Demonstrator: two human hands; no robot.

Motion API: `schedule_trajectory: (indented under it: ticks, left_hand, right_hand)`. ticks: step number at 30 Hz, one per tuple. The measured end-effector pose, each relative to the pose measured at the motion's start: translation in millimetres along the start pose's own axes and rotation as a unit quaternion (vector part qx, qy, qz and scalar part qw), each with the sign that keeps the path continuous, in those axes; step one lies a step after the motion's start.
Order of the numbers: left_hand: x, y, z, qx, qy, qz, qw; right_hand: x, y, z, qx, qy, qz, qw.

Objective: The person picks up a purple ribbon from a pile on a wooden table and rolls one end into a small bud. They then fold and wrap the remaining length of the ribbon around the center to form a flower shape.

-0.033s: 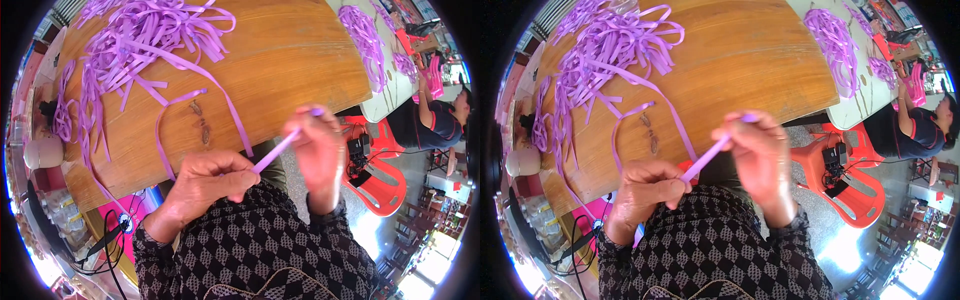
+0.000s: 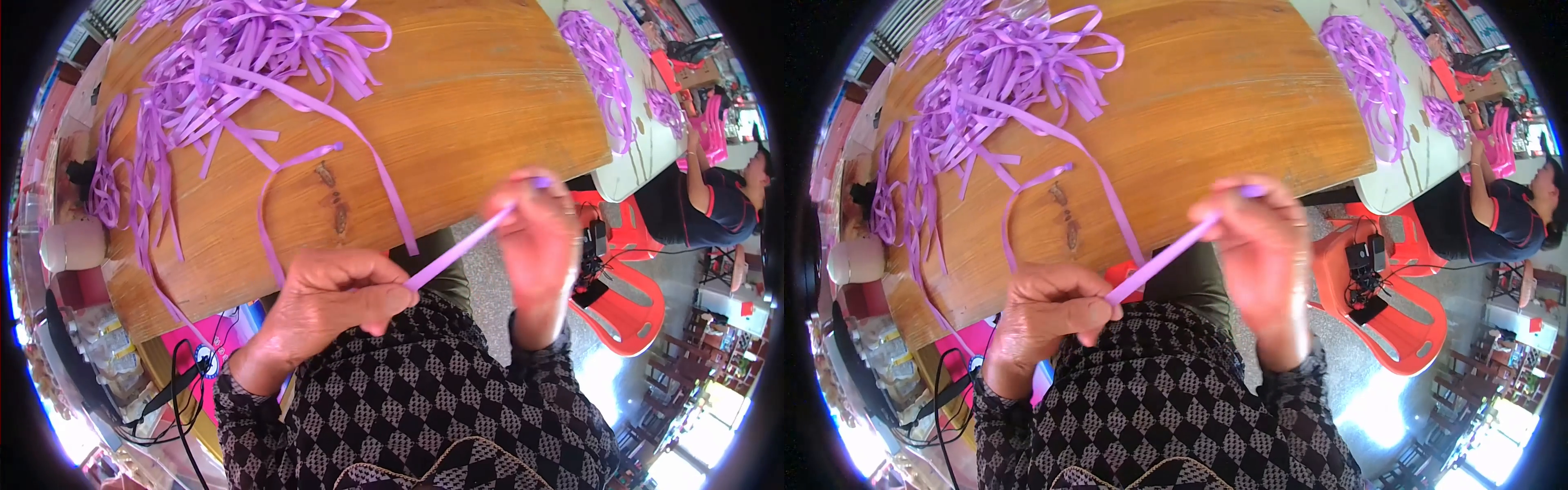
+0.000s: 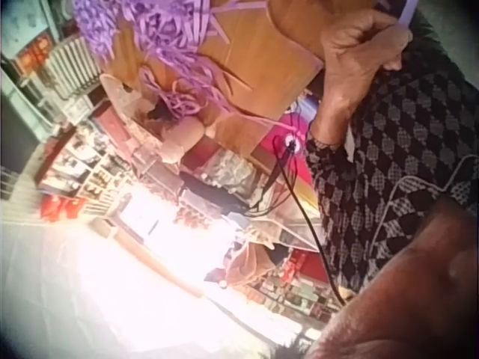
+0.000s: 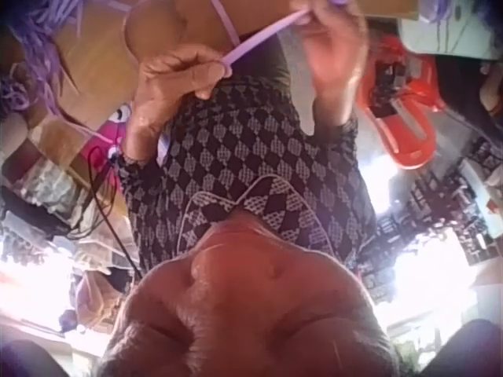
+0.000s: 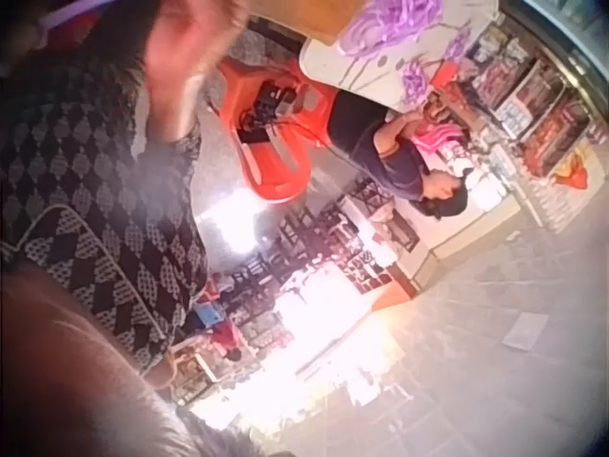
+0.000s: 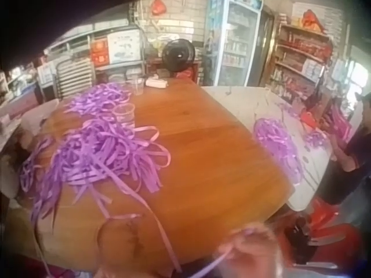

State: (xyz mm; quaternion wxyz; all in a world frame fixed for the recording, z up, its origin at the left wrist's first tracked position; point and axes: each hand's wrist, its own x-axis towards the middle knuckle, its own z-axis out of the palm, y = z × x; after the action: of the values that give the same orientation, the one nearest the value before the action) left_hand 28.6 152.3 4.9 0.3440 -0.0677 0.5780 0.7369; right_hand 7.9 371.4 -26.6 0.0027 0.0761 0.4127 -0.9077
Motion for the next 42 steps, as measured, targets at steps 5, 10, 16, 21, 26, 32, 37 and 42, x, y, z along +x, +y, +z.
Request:
schedule_trajectory:
  ticks: [5,10,16,21,26,32,37,42]
  left_hand:
    - [-25.5,3.6,-45.3,0.066,0.072,0.013,0.995]
    - [-46.4,4.9,-78.5,0.133,0.112,0.000,0.985]
    - [-55.7,10.9,-92.4,0.248,0.173,0.035,0.952]
    - [-57.7,5.5,-99.6,0.398,0.209,0.178,0.875]
    - [-61.1,9.0,-100.6,0.466,0.273,0.222,0.812]
    - [-69.3,5.8,-114.4,0.342,0.277,0.173,0.881]
    - [-68.9,-0.9,-129.7,0.118,0.183,0.202,0.955]
    - [-61.1,9.4,-108.5,-0.264,-0.065,0.325,0.906]
  right_hand:
    - [23.8,-55.9,-67.3,-0.031,0.012,-0.083,0.996]
    - [43.6,-103.9,-134.6,-0.072,0.100,-0.103,0.987]
    - [51.6,-156.9,-206.5,-0.111,0.144,-0.123,0.976]
    - [53.1,-171.5,-236.3,-0.124,0.154,-0.119,0.973]
    - [52.5,-186.0,-249.6,-0.125,0.138,-0.115,0.976]
    - [50.5,-209.2,-289.0,-0.140,0.162,-0.121,0.969]
    - [52.9,-191.3,-282.9,-0.153,0.186,-0.125,0.962]
    - [47.0,-153.6,-271.7,-0.186,0.188,-0.104,0.959]
